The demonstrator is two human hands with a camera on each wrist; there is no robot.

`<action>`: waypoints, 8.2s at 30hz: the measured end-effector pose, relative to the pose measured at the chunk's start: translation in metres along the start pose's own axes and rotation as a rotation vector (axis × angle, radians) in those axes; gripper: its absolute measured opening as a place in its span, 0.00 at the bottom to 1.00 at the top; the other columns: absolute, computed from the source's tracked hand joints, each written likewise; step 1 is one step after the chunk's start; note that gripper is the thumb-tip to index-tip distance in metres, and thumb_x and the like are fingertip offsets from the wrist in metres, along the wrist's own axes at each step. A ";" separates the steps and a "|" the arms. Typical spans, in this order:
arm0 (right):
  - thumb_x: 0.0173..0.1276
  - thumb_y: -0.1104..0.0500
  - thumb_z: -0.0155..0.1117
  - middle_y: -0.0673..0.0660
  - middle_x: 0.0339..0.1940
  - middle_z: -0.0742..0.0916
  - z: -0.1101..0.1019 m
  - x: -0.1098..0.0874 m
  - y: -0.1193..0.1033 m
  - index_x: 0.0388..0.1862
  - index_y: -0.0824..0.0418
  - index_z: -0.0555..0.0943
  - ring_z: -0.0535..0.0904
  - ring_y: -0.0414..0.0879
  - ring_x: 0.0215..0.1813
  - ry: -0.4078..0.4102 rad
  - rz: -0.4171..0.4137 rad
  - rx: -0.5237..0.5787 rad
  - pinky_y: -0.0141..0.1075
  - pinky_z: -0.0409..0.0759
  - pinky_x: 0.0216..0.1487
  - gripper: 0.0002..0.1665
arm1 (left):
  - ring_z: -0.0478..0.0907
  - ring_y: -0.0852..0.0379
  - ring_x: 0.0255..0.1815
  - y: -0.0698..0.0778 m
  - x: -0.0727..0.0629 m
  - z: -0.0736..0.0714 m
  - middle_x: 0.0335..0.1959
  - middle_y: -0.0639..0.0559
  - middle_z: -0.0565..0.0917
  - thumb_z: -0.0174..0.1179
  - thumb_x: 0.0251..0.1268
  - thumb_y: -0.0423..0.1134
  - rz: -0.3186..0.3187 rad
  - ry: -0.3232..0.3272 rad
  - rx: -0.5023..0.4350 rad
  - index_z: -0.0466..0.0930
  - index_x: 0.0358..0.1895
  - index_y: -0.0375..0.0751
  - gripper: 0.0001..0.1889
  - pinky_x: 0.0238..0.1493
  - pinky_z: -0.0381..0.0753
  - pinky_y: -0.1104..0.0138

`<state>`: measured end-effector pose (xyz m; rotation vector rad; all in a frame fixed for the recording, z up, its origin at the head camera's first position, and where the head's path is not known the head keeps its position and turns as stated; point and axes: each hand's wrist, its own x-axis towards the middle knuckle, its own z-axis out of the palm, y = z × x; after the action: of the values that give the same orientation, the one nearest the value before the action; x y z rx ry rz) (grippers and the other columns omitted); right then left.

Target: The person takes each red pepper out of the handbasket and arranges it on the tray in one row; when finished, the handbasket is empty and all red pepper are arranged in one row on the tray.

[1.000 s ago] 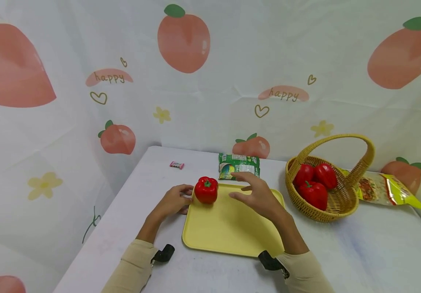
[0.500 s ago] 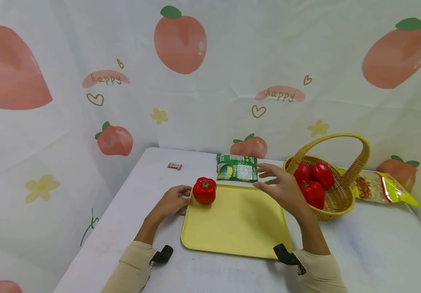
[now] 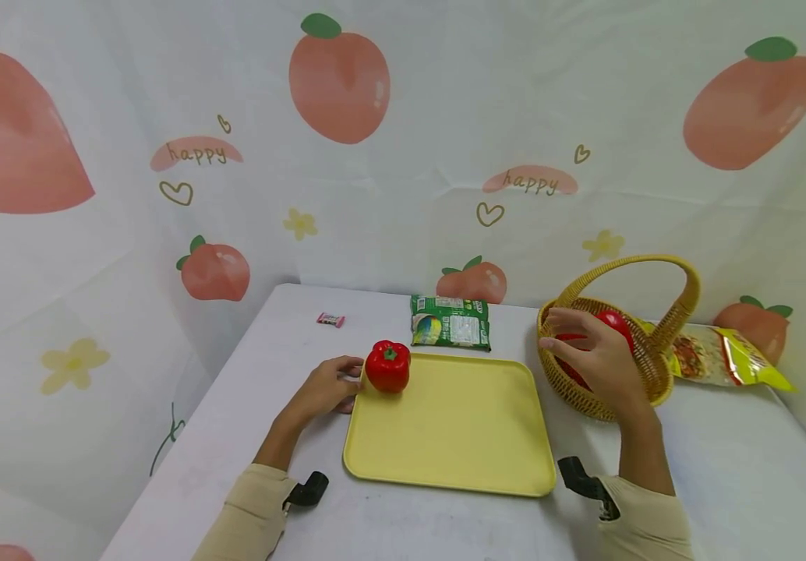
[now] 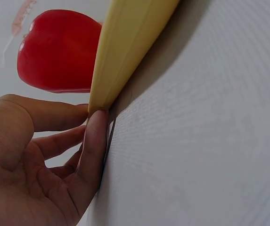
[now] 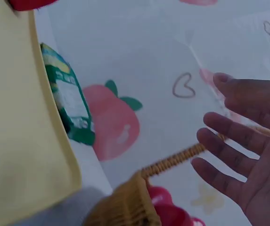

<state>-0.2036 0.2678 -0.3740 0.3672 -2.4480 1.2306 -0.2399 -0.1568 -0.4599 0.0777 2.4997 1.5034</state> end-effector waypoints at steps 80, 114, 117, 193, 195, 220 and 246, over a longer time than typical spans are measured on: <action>0.79 0.44 0.62 0.80 0.81 0.59 -0.045 -0.017 0.062 0.85 0.60 0.60 0.55 0.81 0.78 -0.307 0.509 -0.063 0.76 0.67 0.71 0.44 | 0.83 0.54 0.40 -0.003 -0.001 0.000 0.60 0.41 0.82 0.63 0.68 0.33 -0.005 -0.002 -0.033 0.78 0.70 0.36 0.26 0.35 0.91 0.64; 0.70 0.71 0.69 0.47 0.70 0.78 -0.043 -0.016 -0.009 0.80 0.58 0.71 0.82 0.37 0.61 -0.107 0.062 0.303 0.26 0.87 0.52 0.40 | 0.83 0.54 0.41 -0.005 0.000 0.000 0.60 0.40 0.82 0.62 0.68 0.32 0.010 -0.010 -0.026 0.78 0.70 0.35 0.26 0.35 0.91 0.64; 0.70 0.68 0.71 0.50 0.68 0.79 -0.029 -0.011 -0.011 0.79 0.58 0.71 0.84 0.38 0.59 -0.144 0.059 0.268 0.28 0.87 0.52 0.40 | 0.84 0.54 0.42 -0.004 0.001 0.001 0.61 0.40 0.82 0.63 0.68 0.33 0.004 -0.010 -0.030 0.78 0.70 0.35 0.26 0.35 0.91 0.63; 0.62 0.51 0.81 0.60 0.72 0.78 0.124 0.014 -0.026 0.81 0.62 0.67 0.75 0.61 0.71 -0.526 0.160 0.156 0.53 0.85 0.63 0.52 | 0.83 0.54 0.43 -0.002 -0.002 0.001 0.59 0.41 0.82 0.64 0.68 0.33 -0.005 -0.003 -0.047 0.78 0.70 0.35 0.27 0.36 0.91 0.64; 0.63 0.51 0.81 0.60 0.73 0.78 0.124 0.014 -0.025 0.81 0.61 0.67 0.75 0.61 0.71 -0.522 0.158 0.159 0.54 0.85 0.65 0.52 | 0.83 0.54 0.43 -0.001 -0.002 0.001 0.59 0.41 0.82 0.64 0.67 0.33 0.001 -0.001 -0.045 0.78 0.70 0.35 0.27 0.35 0.91 0.64; 0.70 0.53 0.76 0.63 0.66 0.85 0.048 0.005 -0.033 0.77 0.56 0.74 0.82 0.61 0.66 -0.274 0.031 0.067 0.60 0.83 0.65 0.38 | 0.84 0.53 0.45 -0.001 -0.004 -0.001 0.59 0.40 0.82 0.64 0.67 0.33 0.007 0.000 -0.044 0.77 0.70 0.34 0.27 0.35 0.91 0.64; 0.72 0.60 0.73 0.60 0.59 0.87 -0.042 0.005 0.019 0.72 0.62 0.78 0.77 0.22 0.55 0.054 0.016 -0.053 0.14 0.76 0.51 0.31 | 0.82 0.53 0.43 -0.004 -0.003 0.000 0.59 0.43 0.83 0.64 0.67 0.33 0.002 0.011 -0.029 0.78 0.71 0.36 0.27 0.37 0.91 0.64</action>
<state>-0.2065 0.3125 -0.3622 0.2964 -2.4371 1.1645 -0.2364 -0.1596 -0.4630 0.0669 2.4860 1.5449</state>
